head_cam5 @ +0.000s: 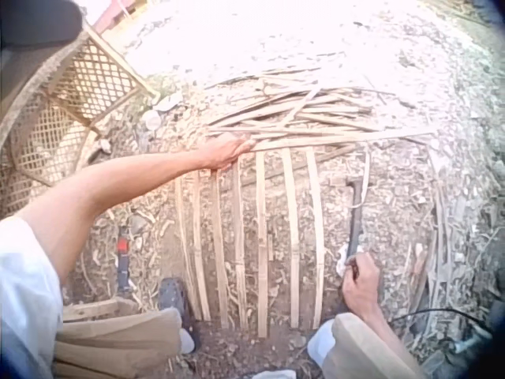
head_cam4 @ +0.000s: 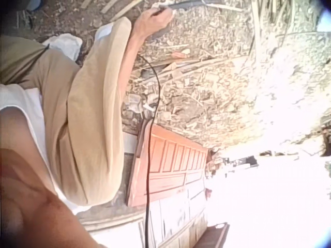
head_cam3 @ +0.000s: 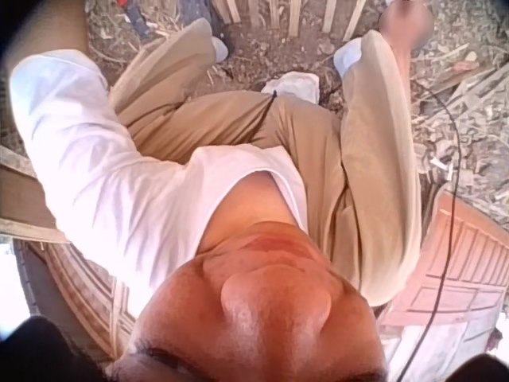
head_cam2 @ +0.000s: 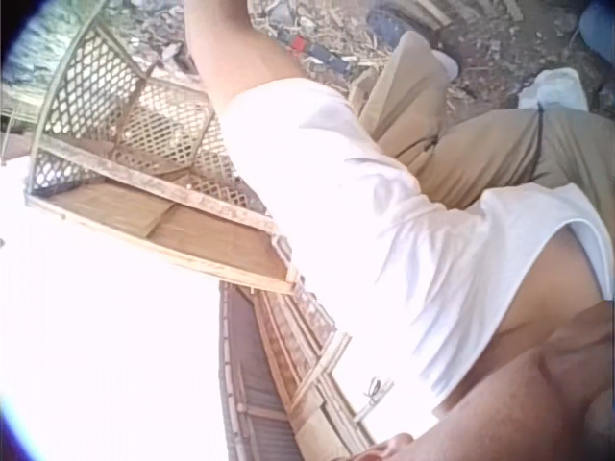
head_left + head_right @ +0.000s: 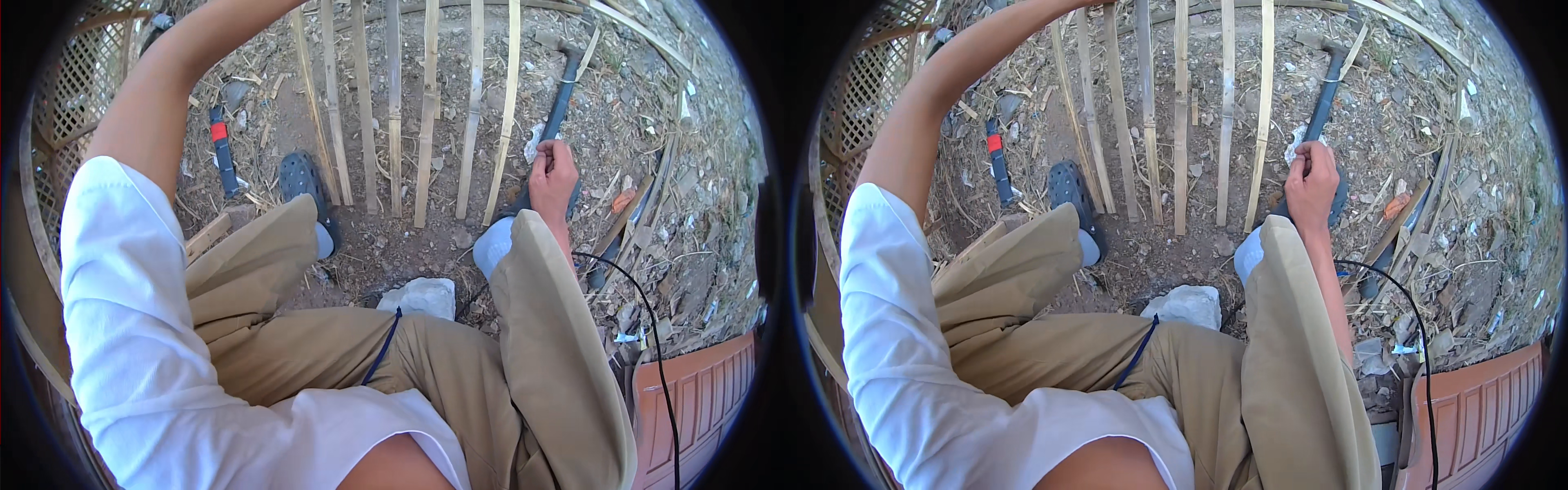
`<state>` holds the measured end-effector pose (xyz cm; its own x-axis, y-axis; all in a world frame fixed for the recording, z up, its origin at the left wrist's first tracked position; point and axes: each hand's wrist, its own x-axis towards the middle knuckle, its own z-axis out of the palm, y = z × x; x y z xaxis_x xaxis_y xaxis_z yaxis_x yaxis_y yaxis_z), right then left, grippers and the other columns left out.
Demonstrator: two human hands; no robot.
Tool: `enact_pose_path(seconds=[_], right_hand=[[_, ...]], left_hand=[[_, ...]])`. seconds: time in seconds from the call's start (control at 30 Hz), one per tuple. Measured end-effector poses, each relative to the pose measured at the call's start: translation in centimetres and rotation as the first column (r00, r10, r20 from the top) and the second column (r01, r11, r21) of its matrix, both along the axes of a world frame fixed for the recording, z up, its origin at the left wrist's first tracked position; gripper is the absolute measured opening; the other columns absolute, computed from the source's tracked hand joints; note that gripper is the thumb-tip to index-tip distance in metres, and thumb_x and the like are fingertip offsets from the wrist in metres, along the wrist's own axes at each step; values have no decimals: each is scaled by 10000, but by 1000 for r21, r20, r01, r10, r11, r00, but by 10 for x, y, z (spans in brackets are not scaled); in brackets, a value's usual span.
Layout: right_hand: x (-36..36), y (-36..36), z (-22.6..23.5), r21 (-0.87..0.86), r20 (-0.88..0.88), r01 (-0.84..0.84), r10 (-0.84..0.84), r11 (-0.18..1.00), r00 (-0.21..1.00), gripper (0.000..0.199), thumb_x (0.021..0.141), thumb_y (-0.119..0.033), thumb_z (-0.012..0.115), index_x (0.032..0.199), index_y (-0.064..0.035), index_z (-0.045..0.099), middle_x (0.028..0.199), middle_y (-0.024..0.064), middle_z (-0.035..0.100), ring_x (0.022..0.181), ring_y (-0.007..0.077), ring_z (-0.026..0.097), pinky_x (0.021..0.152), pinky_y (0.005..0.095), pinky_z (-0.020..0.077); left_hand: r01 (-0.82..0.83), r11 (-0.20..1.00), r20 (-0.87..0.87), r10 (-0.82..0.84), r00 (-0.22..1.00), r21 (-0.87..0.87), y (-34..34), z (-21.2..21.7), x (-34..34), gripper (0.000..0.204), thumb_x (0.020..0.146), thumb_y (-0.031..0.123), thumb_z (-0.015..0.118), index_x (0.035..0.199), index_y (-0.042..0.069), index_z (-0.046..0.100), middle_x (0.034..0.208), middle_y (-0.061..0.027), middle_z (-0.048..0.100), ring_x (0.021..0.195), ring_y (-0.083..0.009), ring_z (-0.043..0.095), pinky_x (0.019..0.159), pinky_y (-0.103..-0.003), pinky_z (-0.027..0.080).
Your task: The person constructs a small lattice frame by positioning thin bamboo strips and securing them with a hammer and nails.
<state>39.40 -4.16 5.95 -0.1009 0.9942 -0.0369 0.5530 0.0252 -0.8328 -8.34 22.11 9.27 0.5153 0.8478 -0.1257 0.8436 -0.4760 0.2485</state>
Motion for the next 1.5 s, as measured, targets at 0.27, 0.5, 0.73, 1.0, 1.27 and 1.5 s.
enact_pose_path(seconds=[0.27, 0.5, 0.73, 1.0, 1.27, 1.5], right_hand=[[14, -1, 0, 90, 68, -123, 117, 988, 991, 94, 936, 87, 616, 1001, 23, 639, 909, 193, 633, 866, 385, 621, 785, 482, 502], [11, -2, 12, 101, 172, -267, 247, 958, 953, 96, 925, 77, 620, 1000, 18, 622, 946, 192, 633, 933, 408, 609, 828, 509, 496], [31, -16, 31, 52, 283, -361, 333, 931, 900, 74, 956, 51, 621, 1018, 13, 631, 1000, 178, 631, 983, 408, 611, 882, 496, 503], [55, -25, 32, -64, 185, -280, 287, 958, 940, 42, 1001, 15, 622, 1023, -1, 655, 962, 161, 608, 946, 372, 610, 848, 453, 500], [52, -34, 26, -39, 199, -208, 211, 977, 957, 33, 991, -8, 637, 1008, -17, 664, 946, 152, 587, 894, 348, 592, 817, 442, 488], [31, -23, 34, -76, 157, -215, 224, 974, 962, 28, 990, -46, 654, 985, -34, 678, 884, 156, 654, 836, 364, 664, 761, 468, 528]], left_hand=[[-35, 999, -35, 36, 999, 19, -12, -94, -17, 398, 1136, 375, 497, 1233, 28, 668, 952, -286, 696, 962, -514, 691, 852, -573, 549], [-253, 963, -104, 243, 964, -92, -28, -97, -35, 604, 1174, 565, 401, 1468, 134, 705, 1350, -224, 750, 1281, -431, 685, 1066, -538, 552], [-297, 954, 240, 298, 924, -38, -48, -68, 11, 436, 1107, 385, 564, 1309, 18, 686, 1271, -281, 728, 1149, -485, 699, 976, -569, 547], [-317, 948, -93, 319, 943, 37, -73, -67, -6, 609, 1170, 566, 349, 1442, 164, 717, 1298, -211, 762, 1220, -428, 703, 1033, -574, 557], [-378, 925, 40, 380, 924, -49, -109, -76, 37, 688, 1152, 615, 383, 1358, 82, 766, 1267, -250, 764, 1185, -448, 711, 995, -560, 576], [-158, 986, -76, 153, 985, -61, -99, -67, 32, 629, 1149, 589, 451, 1394, 42, 642, 1177, -258, 746, 1110, -471, 717, 981, -567, 576]])
